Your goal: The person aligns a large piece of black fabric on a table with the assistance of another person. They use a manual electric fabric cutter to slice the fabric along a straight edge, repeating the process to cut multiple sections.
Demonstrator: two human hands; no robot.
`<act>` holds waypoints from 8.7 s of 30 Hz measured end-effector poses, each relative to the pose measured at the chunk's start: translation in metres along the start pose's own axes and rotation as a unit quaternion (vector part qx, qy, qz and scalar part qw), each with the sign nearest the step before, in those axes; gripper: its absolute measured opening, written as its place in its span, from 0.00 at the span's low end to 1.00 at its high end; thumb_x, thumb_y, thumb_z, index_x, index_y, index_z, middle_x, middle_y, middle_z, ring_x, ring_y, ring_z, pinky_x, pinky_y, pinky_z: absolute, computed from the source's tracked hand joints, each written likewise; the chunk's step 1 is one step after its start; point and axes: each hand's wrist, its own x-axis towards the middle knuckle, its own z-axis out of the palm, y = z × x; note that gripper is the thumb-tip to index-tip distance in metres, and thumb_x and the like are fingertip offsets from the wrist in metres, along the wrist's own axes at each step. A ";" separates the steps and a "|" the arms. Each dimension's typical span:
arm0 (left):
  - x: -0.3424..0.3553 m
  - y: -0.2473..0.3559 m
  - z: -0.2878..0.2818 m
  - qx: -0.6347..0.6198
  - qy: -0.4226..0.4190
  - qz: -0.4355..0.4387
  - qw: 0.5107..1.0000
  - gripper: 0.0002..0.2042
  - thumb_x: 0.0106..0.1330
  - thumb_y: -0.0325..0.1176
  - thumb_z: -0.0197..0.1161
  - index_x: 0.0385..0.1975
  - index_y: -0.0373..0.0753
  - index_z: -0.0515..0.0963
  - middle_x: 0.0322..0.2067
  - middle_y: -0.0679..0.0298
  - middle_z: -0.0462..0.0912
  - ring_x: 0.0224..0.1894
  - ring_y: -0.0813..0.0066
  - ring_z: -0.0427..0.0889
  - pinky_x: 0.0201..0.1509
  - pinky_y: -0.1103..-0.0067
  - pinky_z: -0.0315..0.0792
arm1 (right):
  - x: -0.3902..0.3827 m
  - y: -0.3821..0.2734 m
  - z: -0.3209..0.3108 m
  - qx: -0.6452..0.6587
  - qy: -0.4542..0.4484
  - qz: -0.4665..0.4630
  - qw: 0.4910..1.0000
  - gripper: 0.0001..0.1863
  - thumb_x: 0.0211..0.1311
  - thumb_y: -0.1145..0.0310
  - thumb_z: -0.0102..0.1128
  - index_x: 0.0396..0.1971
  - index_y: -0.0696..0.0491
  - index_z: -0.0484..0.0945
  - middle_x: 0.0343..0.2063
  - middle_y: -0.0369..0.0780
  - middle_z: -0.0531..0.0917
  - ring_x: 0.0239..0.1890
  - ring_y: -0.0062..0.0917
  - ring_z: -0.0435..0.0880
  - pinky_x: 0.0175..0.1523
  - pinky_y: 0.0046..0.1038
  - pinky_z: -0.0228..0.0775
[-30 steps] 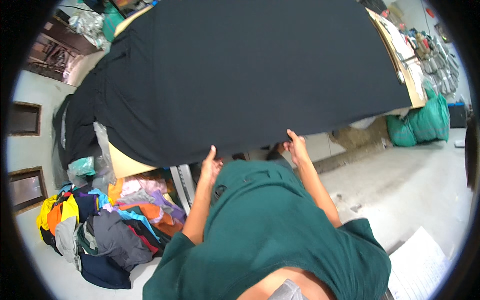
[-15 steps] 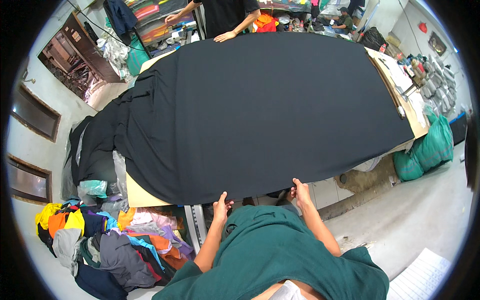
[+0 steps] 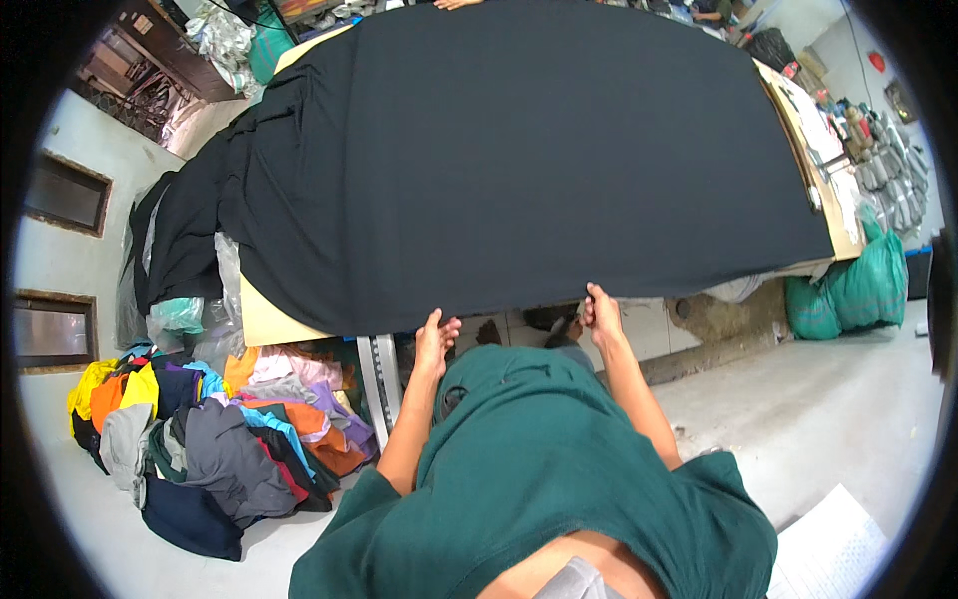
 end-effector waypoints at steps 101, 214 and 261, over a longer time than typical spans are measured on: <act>-0.150 -0.014 -0.173 0.343 0.451 0.023 0.824 0.41 0.79 0.65 0.40 0.28 0.30 0.86 0.28 0.42 0.86 0.37 0.35 0.84 0.45 0.49 0.73 | -0.045 0.124 0.344 -0.674 -0.250 -0.577 0.387 0.35 0.75 0.57 0.51 0.73 0.66 0.65 0.78 0.59 0.55 0.83 0.50 0.47 0.84 0.54 0.35; -0.225 -0.359 1.295 -0.005 0.379 0.500 0.778 0.31 0.79 0.46 0.62 0.13 0.40 0.60 0.16 0.77 0.61 0.23 0.86 0.55 0.25 0.74 0.50 | 0.568 -0.760 -0.932 -0.598 0.098 -0.459 0.650 0.55 0.56 0.49 0.74 0.79 0.48 0.53 0.50 0.53 0.75 0.53 0.51 0.77 0.54 0.51 0.73; -0.148 -0.367 1.194 -0.072 -0.178 0.071 0.979 0.20 0.77 0.52 0.63 0.48 0.38 0.83 0.42 0.65 0.86 0.45 0.76 0.83 0.55 0.74 0.77 | 0.361 -0.672 -0.765 -0.024 -0.375 -0.079 0.924 0.08 0.79 0.64 0.59 0.47 0.50 0.72 0.38 0.29 0.77 0.41 0.13 0.75 0.51 0.22 0.72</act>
